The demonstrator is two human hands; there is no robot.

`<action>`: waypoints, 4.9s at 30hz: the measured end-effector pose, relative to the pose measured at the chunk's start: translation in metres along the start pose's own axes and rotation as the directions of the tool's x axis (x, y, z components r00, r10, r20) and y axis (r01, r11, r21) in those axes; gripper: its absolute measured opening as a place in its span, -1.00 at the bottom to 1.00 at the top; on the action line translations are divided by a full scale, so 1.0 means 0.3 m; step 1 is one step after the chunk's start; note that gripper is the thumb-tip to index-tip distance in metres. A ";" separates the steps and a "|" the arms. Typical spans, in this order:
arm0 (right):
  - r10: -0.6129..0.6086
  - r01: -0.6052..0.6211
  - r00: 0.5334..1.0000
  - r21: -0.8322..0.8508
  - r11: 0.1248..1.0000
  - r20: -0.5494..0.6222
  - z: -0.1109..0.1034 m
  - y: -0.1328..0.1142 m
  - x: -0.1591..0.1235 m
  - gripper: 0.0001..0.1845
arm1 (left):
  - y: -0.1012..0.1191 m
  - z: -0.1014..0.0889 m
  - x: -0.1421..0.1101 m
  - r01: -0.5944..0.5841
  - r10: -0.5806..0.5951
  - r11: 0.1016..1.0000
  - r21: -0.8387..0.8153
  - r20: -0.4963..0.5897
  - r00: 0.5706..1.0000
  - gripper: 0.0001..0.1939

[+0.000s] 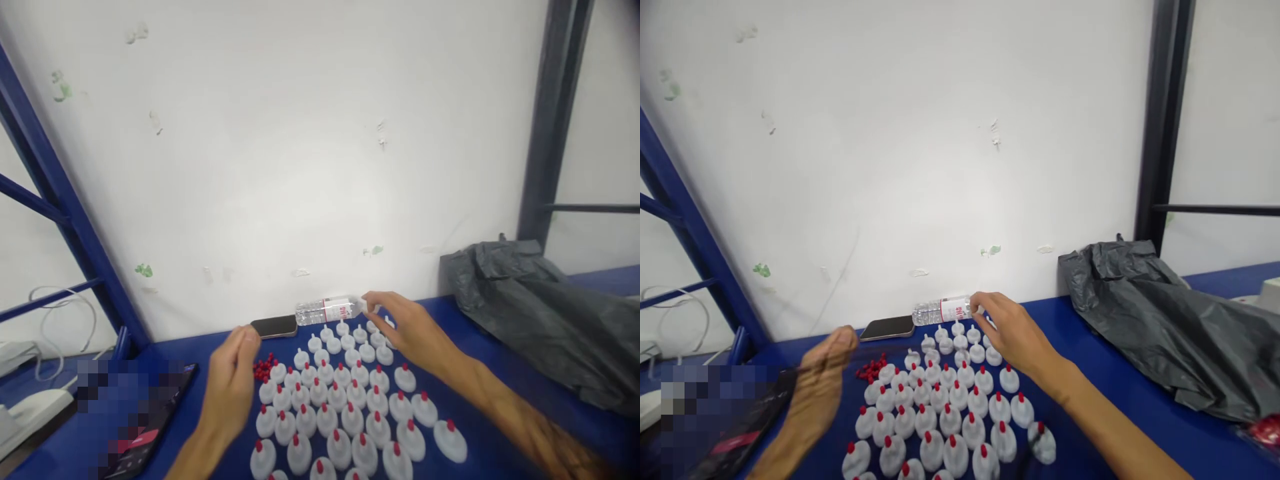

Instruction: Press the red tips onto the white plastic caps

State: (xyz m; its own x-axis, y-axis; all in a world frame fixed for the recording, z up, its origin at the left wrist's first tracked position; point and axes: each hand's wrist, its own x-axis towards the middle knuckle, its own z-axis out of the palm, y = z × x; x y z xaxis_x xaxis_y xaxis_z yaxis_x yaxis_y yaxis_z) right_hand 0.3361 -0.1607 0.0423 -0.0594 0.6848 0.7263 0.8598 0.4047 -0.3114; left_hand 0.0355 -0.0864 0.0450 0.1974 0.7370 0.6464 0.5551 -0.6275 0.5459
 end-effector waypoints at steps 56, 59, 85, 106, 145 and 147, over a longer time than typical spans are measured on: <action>-0.133 0.134 0.884 0.029 0.991 0.448 0.075 -0.102 -0.039 -0.64 | -0.162 0.028 0.049 -0.088 -0.087 0.908 0.410 0.389 0.917 -0.74; -0.152 0.157 0.889 0.026 0.987 0.432 0.073 -0.108 -0.041 -0.68 | -0.155 0.039 0.042 -0.093 -0.073 0.934 0.344 0.440 0.895 -0.75; -0.345 0.357 0.933 -0.154 0.921 0.103 0.143 -0.200 -0.061 -0.69 | 0.012 0.100 -0.074 -0.521 0.537 0.842 -0.139 0.121 0.835 -0.89; -0.013 -0.026 0.997 -0.489 0.872 -0.075 -0.011 0.091 -0.013 -0.75 | -0.154 -0.033 0.062 -0.152 0.103 0.931 0.333 0.158 0.982 -0.65; 0.304 -0.263 0.783 -0.154 0.952 0.543 -0.118 0.079 -0.004 -0.76 | -0.227 0.024 0.049 -0.129 -0.066 0.903 0.410 0.429 0.901 -0.78; 0.345 -0.375 0.711 -0.085 0.923 0.612 -0.135 0.065 0.000 -0.71 | -0.232 0.027 0.049 -0.130 -0.063 0.906 0.403 0.431 0.900 -0.80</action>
State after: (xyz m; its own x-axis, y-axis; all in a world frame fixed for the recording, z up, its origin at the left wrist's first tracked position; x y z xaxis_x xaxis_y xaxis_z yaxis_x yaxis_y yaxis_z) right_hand 0.3735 -0.1772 0.0612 -0.0562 0.9979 0.0337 0.8591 0.0655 -0.5075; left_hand 0.0063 -0.0298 0.0120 0.4912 0.8111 0.3175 0.8030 -0.5629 0.1957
